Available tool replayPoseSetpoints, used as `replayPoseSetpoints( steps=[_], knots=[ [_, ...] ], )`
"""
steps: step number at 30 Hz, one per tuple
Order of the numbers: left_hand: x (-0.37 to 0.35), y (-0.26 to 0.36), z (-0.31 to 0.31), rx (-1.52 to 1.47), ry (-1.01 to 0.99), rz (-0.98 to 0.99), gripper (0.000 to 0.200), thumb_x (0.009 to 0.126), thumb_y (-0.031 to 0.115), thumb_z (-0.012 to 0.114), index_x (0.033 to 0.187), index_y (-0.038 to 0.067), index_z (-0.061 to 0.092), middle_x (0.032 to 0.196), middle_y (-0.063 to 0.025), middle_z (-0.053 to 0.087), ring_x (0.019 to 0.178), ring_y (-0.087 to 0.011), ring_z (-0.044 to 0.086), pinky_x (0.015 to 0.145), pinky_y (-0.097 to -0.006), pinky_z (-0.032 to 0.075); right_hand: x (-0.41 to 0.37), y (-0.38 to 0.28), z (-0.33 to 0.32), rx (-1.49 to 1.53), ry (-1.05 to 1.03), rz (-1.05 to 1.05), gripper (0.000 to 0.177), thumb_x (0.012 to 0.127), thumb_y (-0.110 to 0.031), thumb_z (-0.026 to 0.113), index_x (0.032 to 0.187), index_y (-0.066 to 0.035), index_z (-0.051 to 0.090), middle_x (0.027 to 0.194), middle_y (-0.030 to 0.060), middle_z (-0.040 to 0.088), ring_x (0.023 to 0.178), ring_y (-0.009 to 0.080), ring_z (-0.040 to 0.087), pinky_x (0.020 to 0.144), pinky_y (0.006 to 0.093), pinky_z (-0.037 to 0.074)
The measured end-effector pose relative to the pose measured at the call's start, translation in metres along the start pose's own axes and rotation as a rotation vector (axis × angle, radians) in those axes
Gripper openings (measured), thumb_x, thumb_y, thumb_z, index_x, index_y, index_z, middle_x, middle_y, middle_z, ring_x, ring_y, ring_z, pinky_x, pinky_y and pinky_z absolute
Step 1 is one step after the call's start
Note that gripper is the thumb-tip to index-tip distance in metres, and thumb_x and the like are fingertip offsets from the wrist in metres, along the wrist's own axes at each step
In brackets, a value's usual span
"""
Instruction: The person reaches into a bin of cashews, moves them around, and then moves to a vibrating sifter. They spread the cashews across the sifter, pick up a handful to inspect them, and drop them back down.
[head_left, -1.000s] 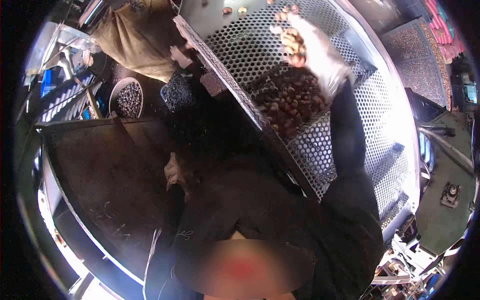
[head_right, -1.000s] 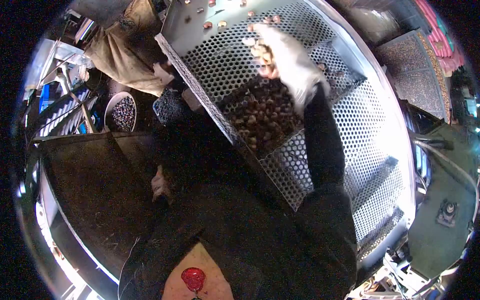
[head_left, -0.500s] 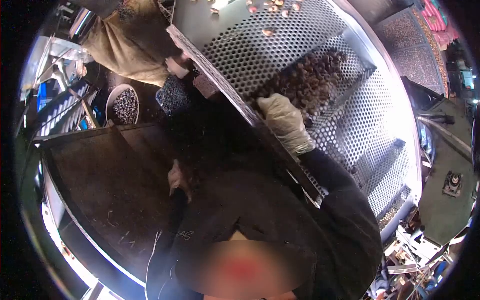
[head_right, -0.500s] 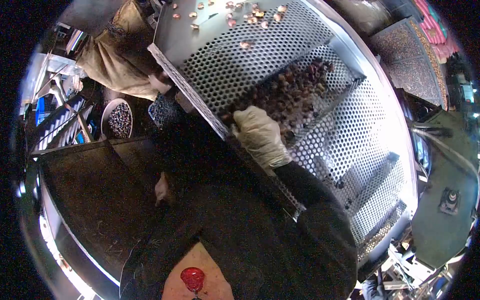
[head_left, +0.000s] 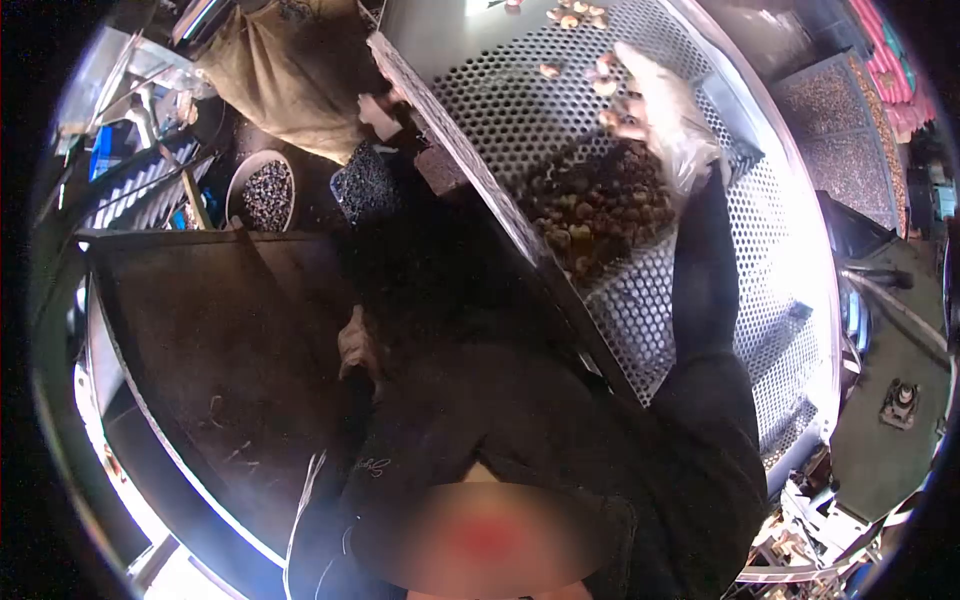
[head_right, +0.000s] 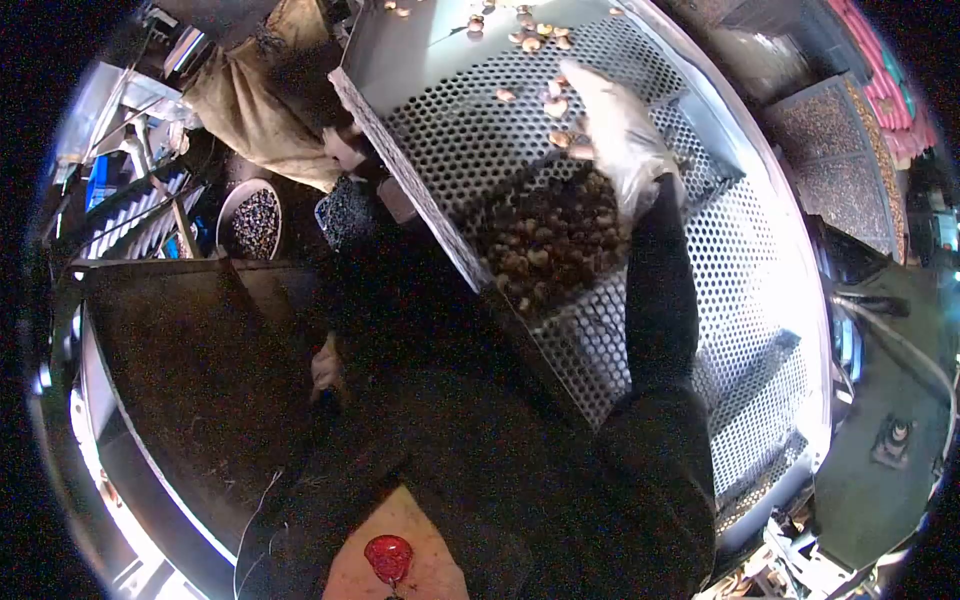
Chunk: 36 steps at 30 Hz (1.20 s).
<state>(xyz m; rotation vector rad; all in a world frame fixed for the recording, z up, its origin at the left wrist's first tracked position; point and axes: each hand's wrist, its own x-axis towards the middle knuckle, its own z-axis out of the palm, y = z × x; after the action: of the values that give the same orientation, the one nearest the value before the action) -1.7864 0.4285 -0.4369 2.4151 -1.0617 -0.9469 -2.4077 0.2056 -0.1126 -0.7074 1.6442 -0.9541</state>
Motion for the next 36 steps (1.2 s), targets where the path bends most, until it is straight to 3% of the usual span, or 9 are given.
replayPoseSetpoints(
  steps=[3,6,10,17,18,23,27,30,36],
  knots=[
    [-0.009,-0.007,-0.002,0.0,0.008,-0.018,0.058,0.12,0.04,0.059,0.168,0.011,0.048,0.124,-0.0124,0.078,0.107,-0.0273,0.076,0.106,-0.0431,0.062,-0.021,0.006,-0.009,-0.335,0.222,0.1,0.072,0.119,-0.049,0.063,0.168,0.002,0.051,0.165,0.0286,0.053,0.147,0.0415,0.059,0.12,0.0573,0.052],
    [-0.013,-0.014,-0.003,0.008,0.009,-0.024,0.058,0.12,0.04,0.059,0.168,0.011,0.047,0.124,-0.0125,0.078,0.107,-0.0276,0.076,0.106,-0.0434,0.062,-0.048,0.054,0.004,-0.566,0.362,0.149,0.059,0.119,-0.049,0.063,0.146,0.003,0.07,0.129,0.0262,0.076,0.112,0.0335,0.076,0.091,0.0439,0.068],
    [-0.008,-0.018,0.001,0.037,0.005,-0.015,0.058,0.12,0.04,0.058,0.169,0.011,0.046,0.124,-0.0126,0.078,0.107,-0.0279,0.076,0.106,-0.0438,0.062,-0.083,0.169,0.067,-1.346,0.363,-0.516,0.051,0.114,-0.043,0.07,0.137,0.002,0.071,0.112,0.0171,0.079,0.106,0.034,0.078,0.086,0.0468,0.065],
    [0.006,0.001,0.008,0.062,-0.007,0.049,0.058,0.121,0.04,0.057,0.17,0.012,0.044,0.124,-0.0128,0.077,0.108,-0.0285,0.076,0.106,-0.0444,0.062,-0.098,0.182,0.068,-1.033,-0.13,-0.367,0.024,0.11,-0.024,0.077,0.131,-0.011,0.076,0.113,0.0158,0.078,0.106,0.032,0.078,0.091,0.043,0.064],
    [0.008,0.003,0.008,0.059,-0.002,0.057,0.058,0.121,0.04,0.057,0.17,0.012,0.044,0.124,-0.0128,0.077,0.108,-0.0286,0.076,0.106,-0.0445,0.062,-0.086,0.191,0.059,-0.814,-0.124,-0.267,0.037,0.111,-0.027,0.073,0.138,-0.004,0.078,0.115,0.0236,0.082,0.104,0.0476,0.077,0.102,0.0521,0.061],
    [0.015,0.013,0.01,0.067,0.018,0.1,0.058,0.121,0.04,0.056,0.171,0.013,0.043,0.124,-0.0129,0.077,0.108,-0.029,0.076,0.106,-0.0449,0.062,-0.069,0.066,0.042,-0.03,-0.083,0.104,0.033,0.117,-0.033,0.066,0.133,-0.007,0.079,0.114,0.0072,0.08,0.107,0.0232,0.081,0.085,0.0387,0.065],
    [0.005,0.001,0.003,0.089,0.052,0.096,0.058,0.121,0.04,0.055,0.171,0.013,0.042,0.124,-0.013,0.077,0.108,-0.0294,0.076,0.107,-0.0453,0.062,-0.029,0.002,0.039,0.026,0.002,0.034,0.035,0.12,-0.039,0.065,0.126,-0.006,0.076,0.101,0.0049,0.071,0.086,0.0174,0.073,0.071,0.0318,0.061],
    [-0.007,-0.011,-0.001,0.109,0.067,0.087,0.059,0.121,0.04,0.054,0.172,0.013,0.041,0.123,-0.0131,0.077,0.108,-0.0296,0.076,0.107,-0.0456,0.062,0.015,-0.004,0.016,-0.051,-0.003,-0.128,0.05,0.123,-0.046,0.06,0.148,-0.003,0.068,0.128,0.0155,0.079,0.11,0.0336,0.081,0.087,0.056,0.069],
    [-0.019,-0.028,-0.005,0.156,0.098,0.085,0.059,0.122,0.04,0.053,0.173,0.014,0.039,0.123,-0.0132,0.076,0.108,-0.0301,0.076,0.107,-0.0461,0.063,-0.034,0.046,-0.009,-0.655,0.262,-0.064,0.059,0.117,-0.036,0.061,0.163,0.0,0.063,0.153,0.0295,0.075,0.14,0.0423,0.074,0.12,0.0552,0.056]
  ],
)
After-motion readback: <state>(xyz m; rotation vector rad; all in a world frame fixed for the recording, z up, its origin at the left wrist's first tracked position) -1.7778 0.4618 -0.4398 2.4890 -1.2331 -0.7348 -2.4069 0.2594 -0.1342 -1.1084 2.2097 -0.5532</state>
